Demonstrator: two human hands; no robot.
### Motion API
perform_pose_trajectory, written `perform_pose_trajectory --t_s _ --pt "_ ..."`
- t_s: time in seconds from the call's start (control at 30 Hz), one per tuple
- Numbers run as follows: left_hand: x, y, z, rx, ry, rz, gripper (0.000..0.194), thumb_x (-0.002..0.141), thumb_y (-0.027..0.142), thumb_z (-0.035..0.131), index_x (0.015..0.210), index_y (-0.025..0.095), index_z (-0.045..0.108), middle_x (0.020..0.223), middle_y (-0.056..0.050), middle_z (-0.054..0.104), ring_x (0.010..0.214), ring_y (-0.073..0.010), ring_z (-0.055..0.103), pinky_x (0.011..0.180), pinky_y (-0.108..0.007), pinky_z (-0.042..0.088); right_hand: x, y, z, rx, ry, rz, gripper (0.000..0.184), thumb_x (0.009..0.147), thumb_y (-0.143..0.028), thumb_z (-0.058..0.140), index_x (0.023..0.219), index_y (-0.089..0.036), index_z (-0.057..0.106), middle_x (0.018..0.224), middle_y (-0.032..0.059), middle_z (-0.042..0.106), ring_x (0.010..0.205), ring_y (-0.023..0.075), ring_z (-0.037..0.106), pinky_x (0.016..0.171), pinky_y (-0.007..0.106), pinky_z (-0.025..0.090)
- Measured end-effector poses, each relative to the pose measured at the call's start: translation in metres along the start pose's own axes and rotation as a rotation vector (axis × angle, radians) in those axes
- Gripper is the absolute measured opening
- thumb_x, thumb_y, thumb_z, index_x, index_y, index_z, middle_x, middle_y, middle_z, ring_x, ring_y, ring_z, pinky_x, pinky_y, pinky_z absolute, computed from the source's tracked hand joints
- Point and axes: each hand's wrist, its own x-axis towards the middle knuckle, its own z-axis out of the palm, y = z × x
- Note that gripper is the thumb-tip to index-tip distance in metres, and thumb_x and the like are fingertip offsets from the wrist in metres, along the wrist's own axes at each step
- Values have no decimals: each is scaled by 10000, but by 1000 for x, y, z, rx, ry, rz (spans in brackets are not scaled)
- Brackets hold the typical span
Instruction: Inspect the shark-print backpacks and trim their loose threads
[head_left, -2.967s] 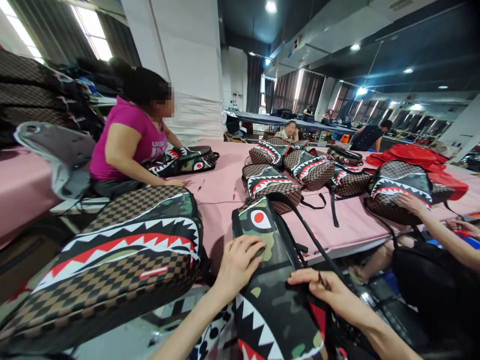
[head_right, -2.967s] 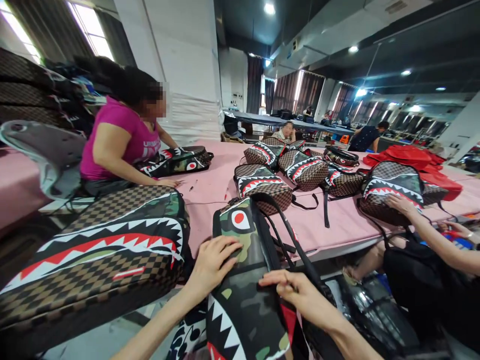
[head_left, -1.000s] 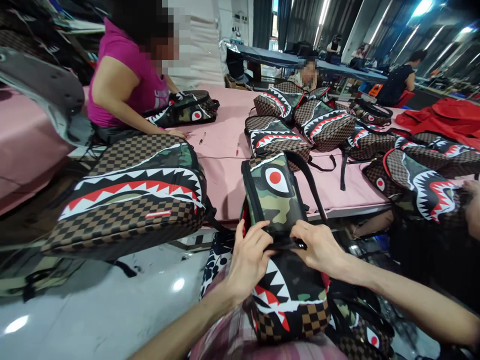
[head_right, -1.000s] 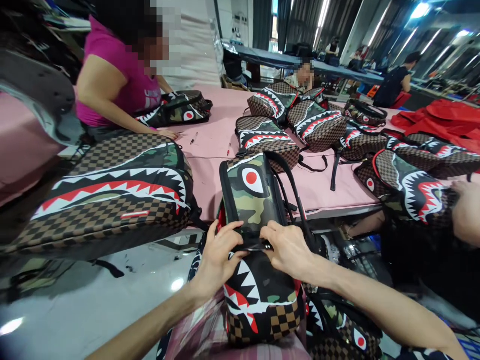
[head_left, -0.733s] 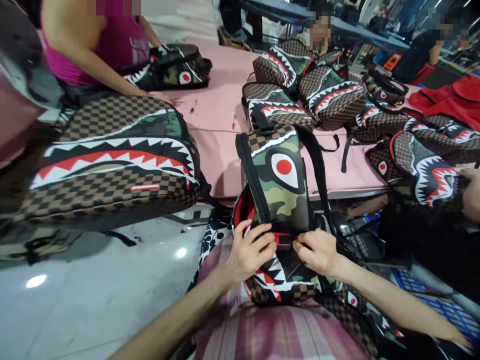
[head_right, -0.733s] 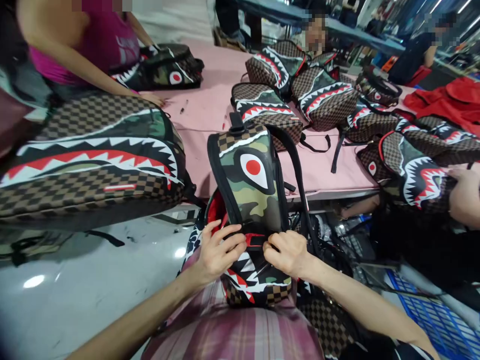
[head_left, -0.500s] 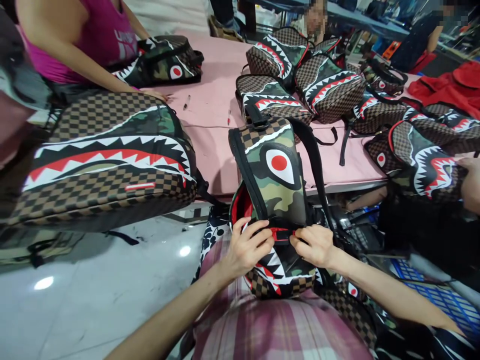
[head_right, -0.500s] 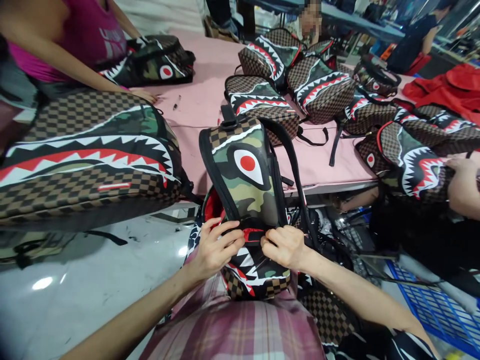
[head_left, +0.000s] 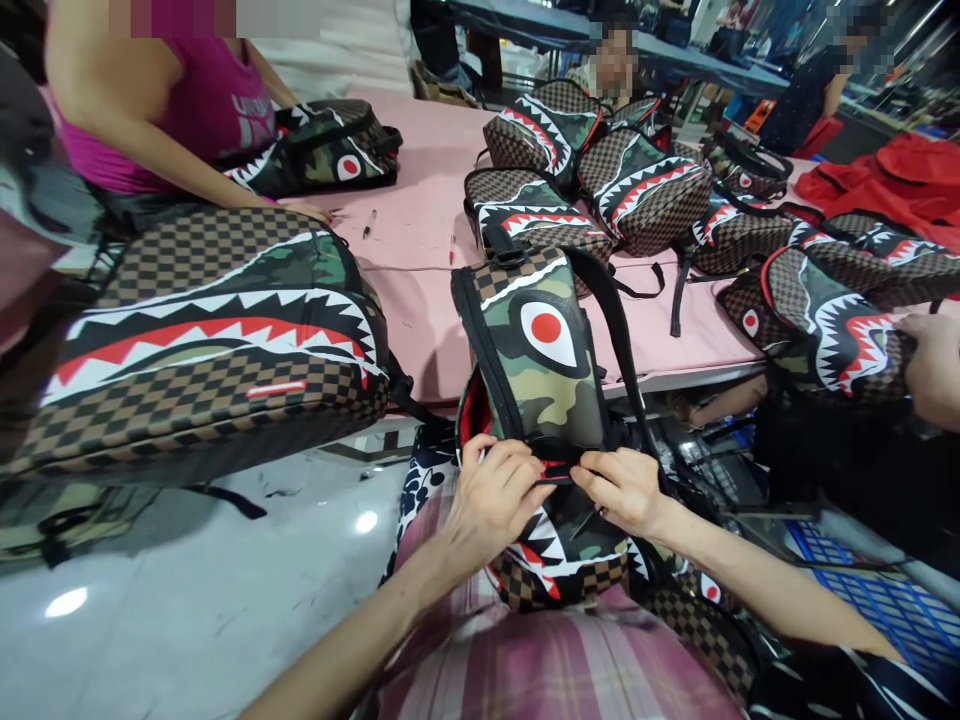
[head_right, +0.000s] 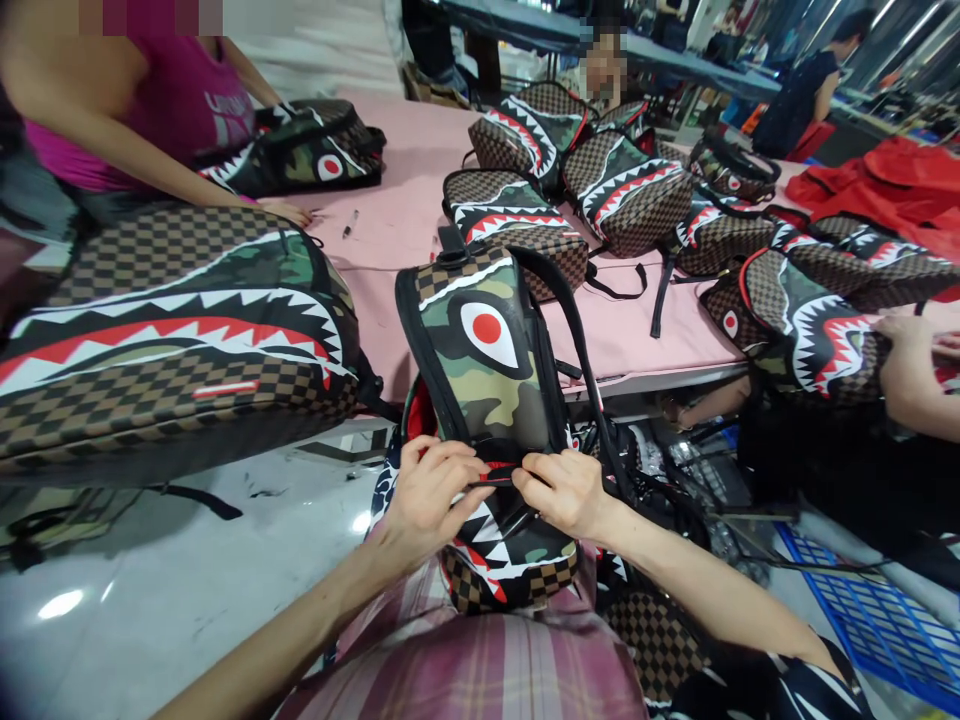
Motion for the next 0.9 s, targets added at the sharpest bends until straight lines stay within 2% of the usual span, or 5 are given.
perform_pose_trajectory --t_s 0.17,0.33,0.47,0.67,0.9 --pt "23 -18 -13 302 -126 -117 167 879 212 425 817 177 576 659 -18 614 684 -176 543 723 -382 307 17 -5 11 106 112 22 277 857 -145 477 1116 -139 575 1114 141 635 953 161 616 682 236 479" --pt "18 -53 -29 469 -340 -237 208 883 259 416 780 194 585 621 -23 595 653 -187 538 695 -371 331 27 -20 36 302 -68 2 320 819 -55 433 1068 -174 594 1103 70 649 875 130 643 683 227 512" --pt "10 -71 -45 293 -199 -296 148 853 311 486 841 216 599 767 -20 644 748 -172 566 689 -325 393 39 -25 42 657 -114 60 342 775 -37 451 1030 -198 613 1066 39 655 923 123 628 723 223 517" --pt "42 -64 -46 90 152 -231 93 836 212 505 853 202 596 822 -26 620 806 -155 561 715 -289 462 74 9 34 755 218 407 229 837 -157 481 1013 -197 621 1073 83 623 989 164 587 829 297 486" --pt "90 -57 -29 290 -16 -60 130 829 222 527 879 201 645 855 -53 616 834 -189 515 711 -329 440 99 41 42 939 -37 639 125 795 -219 511 690 -166 552 648 -28 539 637 115 518 633 239 409"
